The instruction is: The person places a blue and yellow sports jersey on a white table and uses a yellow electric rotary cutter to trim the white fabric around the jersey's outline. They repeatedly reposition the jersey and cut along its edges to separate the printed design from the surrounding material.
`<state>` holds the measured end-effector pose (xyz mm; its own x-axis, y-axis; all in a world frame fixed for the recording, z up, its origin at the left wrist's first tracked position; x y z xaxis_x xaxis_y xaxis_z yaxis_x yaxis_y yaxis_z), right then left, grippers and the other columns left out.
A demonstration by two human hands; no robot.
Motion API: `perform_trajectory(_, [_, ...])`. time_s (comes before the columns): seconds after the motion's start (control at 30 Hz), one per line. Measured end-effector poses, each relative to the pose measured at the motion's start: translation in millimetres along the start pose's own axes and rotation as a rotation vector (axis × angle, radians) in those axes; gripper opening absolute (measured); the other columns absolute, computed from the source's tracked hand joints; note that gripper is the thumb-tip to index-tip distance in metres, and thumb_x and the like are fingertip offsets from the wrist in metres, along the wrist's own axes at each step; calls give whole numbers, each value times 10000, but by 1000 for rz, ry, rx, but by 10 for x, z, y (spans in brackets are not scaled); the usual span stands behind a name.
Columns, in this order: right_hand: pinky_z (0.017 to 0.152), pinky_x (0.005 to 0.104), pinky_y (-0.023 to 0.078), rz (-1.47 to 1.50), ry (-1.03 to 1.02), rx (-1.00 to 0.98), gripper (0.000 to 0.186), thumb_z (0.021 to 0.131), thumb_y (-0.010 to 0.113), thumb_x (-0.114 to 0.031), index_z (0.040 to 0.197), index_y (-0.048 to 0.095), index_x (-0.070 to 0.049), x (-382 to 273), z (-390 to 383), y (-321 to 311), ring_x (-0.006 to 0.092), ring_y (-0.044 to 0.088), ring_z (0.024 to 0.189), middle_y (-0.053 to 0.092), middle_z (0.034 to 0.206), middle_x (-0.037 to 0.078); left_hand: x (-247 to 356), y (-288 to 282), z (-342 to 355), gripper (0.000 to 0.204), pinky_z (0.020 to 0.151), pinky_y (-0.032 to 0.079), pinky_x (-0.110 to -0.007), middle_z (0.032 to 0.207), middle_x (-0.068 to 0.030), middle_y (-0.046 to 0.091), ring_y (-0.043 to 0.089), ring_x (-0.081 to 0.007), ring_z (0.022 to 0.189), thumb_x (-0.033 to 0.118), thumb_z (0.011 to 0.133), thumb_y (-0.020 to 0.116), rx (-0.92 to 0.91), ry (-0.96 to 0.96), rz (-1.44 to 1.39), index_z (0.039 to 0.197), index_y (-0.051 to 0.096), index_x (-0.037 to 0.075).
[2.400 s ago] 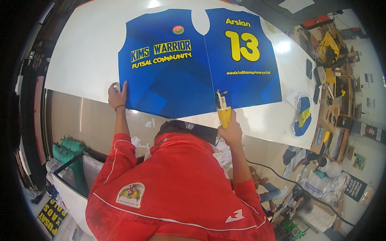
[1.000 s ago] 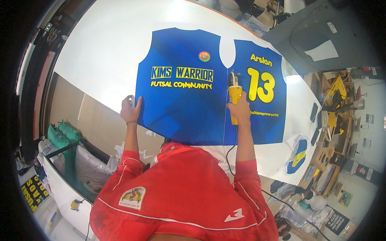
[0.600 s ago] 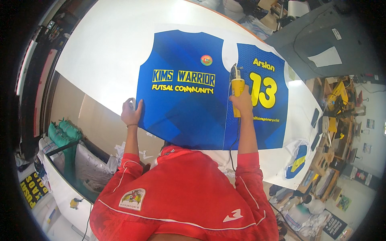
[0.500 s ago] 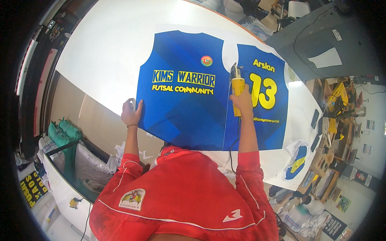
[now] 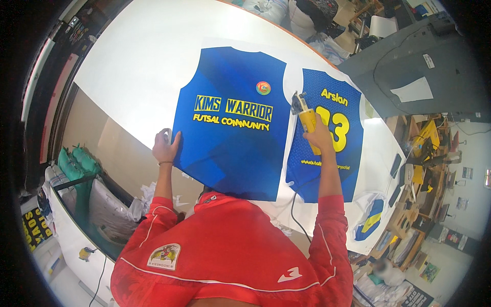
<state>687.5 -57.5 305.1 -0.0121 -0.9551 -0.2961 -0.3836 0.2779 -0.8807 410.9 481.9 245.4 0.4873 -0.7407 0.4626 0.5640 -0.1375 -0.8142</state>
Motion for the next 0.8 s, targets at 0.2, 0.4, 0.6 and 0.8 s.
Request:
perform_trajectory(0.2, [1046,502,509,-54,-48,-43,1027,693,821,-236,1597,336,-186,4,32,-43,462,621,1243,642,1353,263,-10,10,-5,458,593,517,-339,812,19,610,624,-163,663,516,785,866,-14,-14,0,1064,720,183])
perform_trajectory(0.4, [1049,501,510,-63,-79,-56,1041,692,824,-228,1606,327,-188,28,95,-41,455,629,1235,643,1358,254,-19,19,3,461,603,520,-342,815,19,614,625,-160,668,515,787,866,-23,-19,9,1072,718,184])
perform_trajectory(0.6, [1068,492,497,-45,-109,-53,1042,694,823,-228,1609,327,-165,40,152,-21,448,614,1263,628,1384,251,-28,42,6,454,606,521,-340,815,20,612,623,-159,668,510,789,865,-33,-25,13,1070,719,185])
perform_trajectory(0.8, [1080,482,490,-21,-143,-19,1034,690,819,-241,1604,343,-160,-12,197,-1,449,606,1274,623,1395,250,-15,25,12,449,601,519,-340,813,18,608,620,-161,661,506,787,867,-28,-25,10,1065,717,187])
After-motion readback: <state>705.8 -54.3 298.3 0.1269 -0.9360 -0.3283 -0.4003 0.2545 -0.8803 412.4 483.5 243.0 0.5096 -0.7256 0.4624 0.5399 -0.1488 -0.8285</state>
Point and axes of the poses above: each hand's wrist, its own z-axis towards the middle knuckle, its own y-axis out of the palm, x = y × z, the point moved 9 cm from there along z, towards the middle knuckle
